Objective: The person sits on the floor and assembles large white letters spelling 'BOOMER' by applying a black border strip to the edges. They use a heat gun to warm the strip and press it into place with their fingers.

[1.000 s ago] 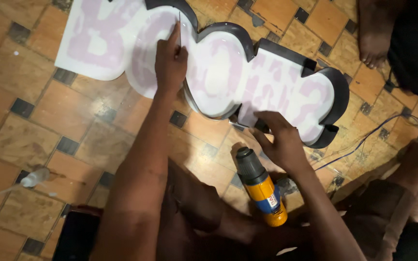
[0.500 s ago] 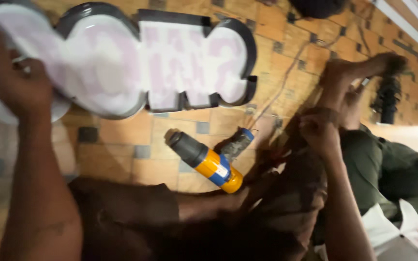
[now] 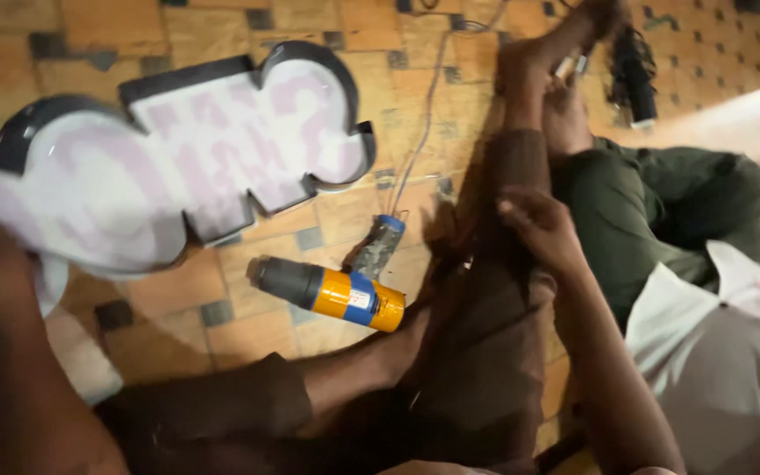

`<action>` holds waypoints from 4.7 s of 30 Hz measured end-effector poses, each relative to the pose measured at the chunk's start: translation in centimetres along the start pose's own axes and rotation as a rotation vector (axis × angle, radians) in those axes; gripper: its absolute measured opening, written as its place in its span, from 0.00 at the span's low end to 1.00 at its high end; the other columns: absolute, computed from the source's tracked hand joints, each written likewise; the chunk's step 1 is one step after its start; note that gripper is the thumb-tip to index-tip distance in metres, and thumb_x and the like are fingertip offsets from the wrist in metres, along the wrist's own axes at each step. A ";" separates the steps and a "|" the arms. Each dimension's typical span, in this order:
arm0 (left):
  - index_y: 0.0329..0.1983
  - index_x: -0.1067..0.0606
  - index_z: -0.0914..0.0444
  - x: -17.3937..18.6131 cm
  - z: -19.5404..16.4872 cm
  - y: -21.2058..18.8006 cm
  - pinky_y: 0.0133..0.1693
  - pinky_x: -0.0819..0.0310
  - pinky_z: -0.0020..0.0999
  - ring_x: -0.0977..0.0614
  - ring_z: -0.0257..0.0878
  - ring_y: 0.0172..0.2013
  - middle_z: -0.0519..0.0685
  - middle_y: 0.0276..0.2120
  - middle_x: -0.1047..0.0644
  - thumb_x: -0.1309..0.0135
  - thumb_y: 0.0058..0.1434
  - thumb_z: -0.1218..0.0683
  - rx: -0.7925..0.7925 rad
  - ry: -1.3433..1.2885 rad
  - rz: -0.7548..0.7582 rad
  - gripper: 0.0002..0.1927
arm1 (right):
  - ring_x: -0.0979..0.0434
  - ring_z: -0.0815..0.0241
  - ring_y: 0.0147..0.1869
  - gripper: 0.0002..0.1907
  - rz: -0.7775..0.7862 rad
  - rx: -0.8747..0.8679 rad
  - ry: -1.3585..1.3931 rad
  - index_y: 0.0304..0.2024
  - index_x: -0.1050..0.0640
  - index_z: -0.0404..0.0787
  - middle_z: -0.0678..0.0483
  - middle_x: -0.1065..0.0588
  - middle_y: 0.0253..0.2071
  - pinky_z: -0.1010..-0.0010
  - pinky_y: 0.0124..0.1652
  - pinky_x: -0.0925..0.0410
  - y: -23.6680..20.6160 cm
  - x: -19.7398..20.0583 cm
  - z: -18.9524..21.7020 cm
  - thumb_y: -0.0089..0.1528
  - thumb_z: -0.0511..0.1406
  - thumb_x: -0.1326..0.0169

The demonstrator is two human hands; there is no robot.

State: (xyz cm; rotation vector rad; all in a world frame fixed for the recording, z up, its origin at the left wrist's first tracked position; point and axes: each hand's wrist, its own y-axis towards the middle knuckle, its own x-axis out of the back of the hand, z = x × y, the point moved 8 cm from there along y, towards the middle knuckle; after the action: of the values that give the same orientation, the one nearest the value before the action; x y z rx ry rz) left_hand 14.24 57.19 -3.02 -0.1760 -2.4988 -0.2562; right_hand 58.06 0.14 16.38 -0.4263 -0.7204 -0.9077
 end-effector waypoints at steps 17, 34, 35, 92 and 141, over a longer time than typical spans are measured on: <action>0.51 0.28 0.73 -0.9 -2.5 -1.6 0.48 0.24 0.38 0.20 0.43 0.44 0.57 0.47 0.21 0.56 0.74 0.59 -0.039 -0.117 0.130 0.11 | 0.24 0.36 0.53 0.25 -0.525 -0.108 -0.347 0.61 0.27 0.37 0.36 0.26 0.51 0.52 0.50 0.30 -8.6 -1.7 -15.5 0.67 0.44 0.42; 0.80 0.54 0.66 -0.2 2.1 -0.4 0.69 0.35 0.46 0.30 0.59 0.68 0.62 0.69 0.35 0.36 0.51 0.60 -0.043 -0.185 -0.050 0.57 | 0.19 0.60 0.45 0.11 0.177 0.107 0.361 0.55 0.28 0.37 0.47 0.23 0.49 0.70 0.43 0.24 -0.9 -3.3 13.9 0.71 0.31 0.50; 0.80 0.53 0.66 0.3 1.2 -0.8 0.71 0.38 0.48 0.31 0.62 0.68 0.63 0.68 0.34 0.33 0.52 0.59 -0.100 0.016 -0.088 0.57 | 0.17 0.59 0.45 0.13 0.341 0.225 0.384 0.54 0.28 0.37 0.48 0.22 0.48 0.69 0.42 0.21 -1.0 -6.0 17.3 0.67 0.31 0.47; 0.79 0.50 0.49 0.1 -0.5 -0.9 0.39 0.25 0.49 0.21 0.53 0.46 0.49 0.64 0.27 0.35 0.46 0.57 -0.097 0.077 -0.124 0.58 | 0.19 0.49 0.39 0.13 0.854 1.119 -0.260 0.44 0.17 0.38 0.48 0.18 0.40 0.62 0.42 0.26 0.1 -37.7 30.5 0.55 0.27 0.38; 0.77 0.44 0.43 -0.6 -0.6 0.2 0.45 0.26 0.52 0.23 0.52 0.50 0.41 0.64 0.24 0.34 0.46 0.53 -0.041 0.093 0.016 0.54 | 0.19 0.46 0.38 0.09 0.771 1.155 -0.430 0.39 0.18 0.38 0.47 0.19 0.35 0.60 0.42 0.27 3.0 -36.7 29.7 0.56 0.33 0.37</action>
State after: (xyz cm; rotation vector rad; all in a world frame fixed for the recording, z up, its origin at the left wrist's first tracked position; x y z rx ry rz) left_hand 15.08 57.18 -2.91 -0.1965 -2.4006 -0.3021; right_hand 34.24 40.57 10.29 0.1688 -1.2168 0.4009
